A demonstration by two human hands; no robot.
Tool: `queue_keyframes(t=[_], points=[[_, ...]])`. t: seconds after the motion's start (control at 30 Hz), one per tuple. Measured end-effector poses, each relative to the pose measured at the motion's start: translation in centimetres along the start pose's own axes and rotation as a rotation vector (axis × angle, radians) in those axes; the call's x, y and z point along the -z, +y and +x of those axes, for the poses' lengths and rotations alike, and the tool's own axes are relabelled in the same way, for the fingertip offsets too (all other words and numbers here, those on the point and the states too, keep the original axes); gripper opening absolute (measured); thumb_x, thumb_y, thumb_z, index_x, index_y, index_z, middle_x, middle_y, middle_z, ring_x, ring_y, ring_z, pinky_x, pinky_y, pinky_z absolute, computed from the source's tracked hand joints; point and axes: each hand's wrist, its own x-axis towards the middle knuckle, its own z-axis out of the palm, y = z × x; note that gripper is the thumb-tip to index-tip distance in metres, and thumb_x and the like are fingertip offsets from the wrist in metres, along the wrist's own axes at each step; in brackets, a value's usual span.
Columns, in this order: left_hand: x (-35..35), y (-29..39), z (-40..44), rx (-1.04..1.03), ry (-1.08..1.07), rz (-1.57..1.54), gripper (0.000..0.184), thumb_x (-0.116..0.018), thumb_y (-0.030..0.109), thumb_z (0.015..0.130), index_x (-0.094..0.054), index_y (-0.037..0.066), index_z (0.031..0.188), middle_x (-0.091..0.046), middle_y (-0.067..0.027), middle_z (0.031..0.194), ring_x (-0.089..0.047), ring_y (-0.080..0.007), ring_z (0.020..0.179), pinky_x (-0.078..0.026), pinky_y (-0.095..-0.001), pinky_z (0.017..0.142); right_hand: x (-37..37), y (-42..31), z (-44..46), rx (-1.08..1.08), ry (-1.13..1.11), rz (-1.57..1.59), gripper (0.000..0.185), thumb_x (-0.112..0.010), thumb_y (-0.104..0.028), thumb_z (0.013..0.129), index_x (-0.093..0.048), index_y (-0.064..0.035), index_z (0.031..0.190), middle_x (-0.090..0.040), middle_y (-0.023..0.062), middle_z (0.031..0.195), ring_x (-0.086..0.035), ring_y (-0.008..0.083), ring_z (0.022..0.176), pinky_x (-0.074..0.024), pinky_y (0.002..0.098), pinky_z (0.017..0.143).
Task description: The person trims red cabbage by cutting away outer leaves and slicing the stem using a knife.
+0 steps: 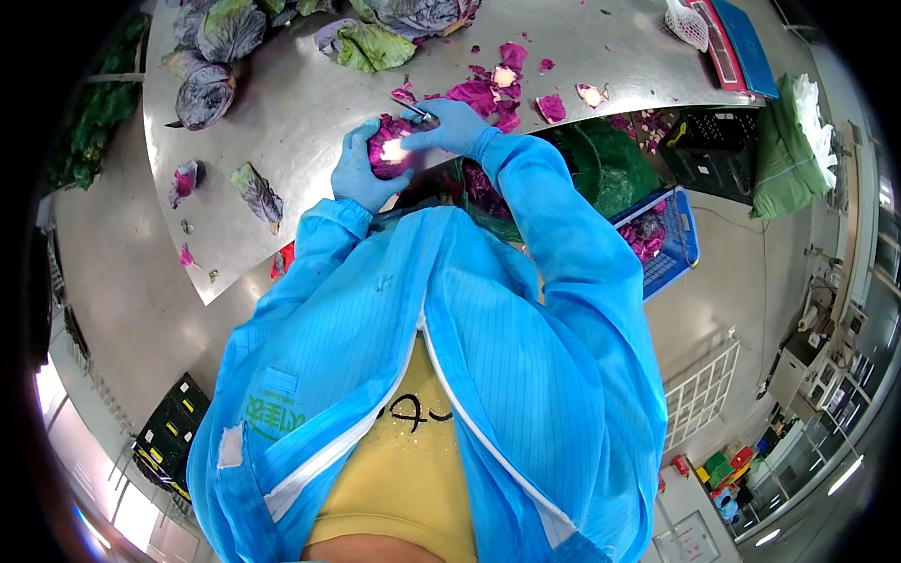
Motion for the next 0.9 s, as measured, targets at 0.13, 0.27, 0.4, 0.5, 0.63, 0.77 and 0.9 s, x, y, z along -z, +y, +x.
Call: queue_keyframes(t=[0.13, 0.27, 0.4, 0.5, 0.63, 0.77, 0.9], points=[[0.2, -0.3, 0.0, 0.026, -0.010, -0.057, 0.084, -0.081, 0.036, 0.057, -0.043, 0.011, 0.127, -0.049, -0.0111, 0.121, -0.056, -0.0274, 0.107, -0.047, -0.0340, 0.091, 0.4, -0.4, 0.7, -0.107, -0.077, 0.094, 0.055, -0.077, -0.031, 0.074, -0.059, -0.0026, 0.117, -0.062, 0.0065, 0.107, -0.056, 0.0144, 0.098, -0.0436, 0.0295, 0.090], [0.1, -0.3, 0.3, 0.011, -0.007, -0.038, 0.083, -0.080, 0.037, 0.056, -0.044, 0.011, 0.126, -0.049, -0.0120, 0.121, -0.056, -0.0278, 0.106, -0.048, -0.0350, 0.089, -0.1, -0.7, 0.4, -0.087, -0.066, -0.051, 0.056, -0.077, -0.033, 0.073, -0.059, -0.0025, 0.116, -0.061, 0.0053, 0.105, -0.057, 0.0143, 0.095, -0.0440, 0.0282, 0.087], [0.2, -0.2, 0.3, 0.009, -0.018, -0.027, 0.082, -0.079, 0.038, 0.056, -0.044, 0.011, 0.125, -0.049, -0.0139, 0.121, -0.057, -0.0293, 0.105, -0.050, -0.0363, 0.086, -0.2, 0.6, 0.9, -0.098, -0.025, 0.181, 0.060, -0.079, -0.042, 0.066, -0.063, -0.0066, 0.112, -0.062, 0.0031, 0.091, -0.056, 0.0135, 0.080, -0.0469, 0.0279, 0.075], [0.2, -0.4, 0.3, -0.027, -0.010, -0.010, 0.083, -0.079, 0.038, 0.056, -0.044, 0.010, 0.125, -0.049, -0.0142, 0.121, -0.056, -0.0294, 0.106, -0.050, -0.0365, 0.086, 0.3, 0.8, 1.1, -0.006, -0.009, -0.064, 0.062, -0.077, -0.046, 0.067, -0.063, -0.0042, 0.111, -0.064, 0.0053, 0.092, -0.058, 0.0137, 0.081, -0.0470, 0.0284, 0.074], [0.2, -0.1, 0.4, -0.022, -0.015, 0.004, 0.083, -0.079, 0.039, 0.056, -0.044, 0.010, 0.125, -0.049, -0.0138, 0.120, -0.057, -0.0292, 0.105, -0.050, -0.0366, 0.086, 0.6, -0.3, 0.8, 0.039, 0.023, -0.213, 0.060, -0.072, -0.051, 0.070, -0.063, -0.0059, 0.109, -0.066, 0.0078, 0.090, -0.062, 0.0165, 0.080, -0.0481, 0.0299, 0.072], [0.3, 0.5, 0.8, 0.052, -0.053, 0.034, 0.084, -0.079, 0.039, 0.056, -0.043, 0.011, 0.126, -0.049, -0.0127, 0.119, -0.056, -0.0283, 0.105, -0.049, -0.0362, 0.087, 0.5, -2.4, 0.4, 0.026, 0.043, -0.542, 0.047, -0.063, -0.050, 0.076, -0.064, -0.0132, 0.105, -0.067, 0.0107, 0.087, -0.065, 0.0267, 0.078, -0.0502, 0.0375, 0.070], [1.1, 2.3, 1.6, 0.145, -0.192, 0.132, 0.086, -0.080, 0.041, 0.056, -0.042, 0.012, 0.128, -0.049, -0.0120, 0.120, -0.056, -0.0279, 0.106, -0.048, -0.0357, 0.087, -0.2, -4.1, 0.1, 0.066, 0.098, -0.831, 0.028, -0.060, -0.035, 0.076, -0.064, -0.0143, 0.095, -0.066, 0.0128, 0.086, -0.064, 0.0318, 0.077, -0.0504, 0.0425, 0.068]])
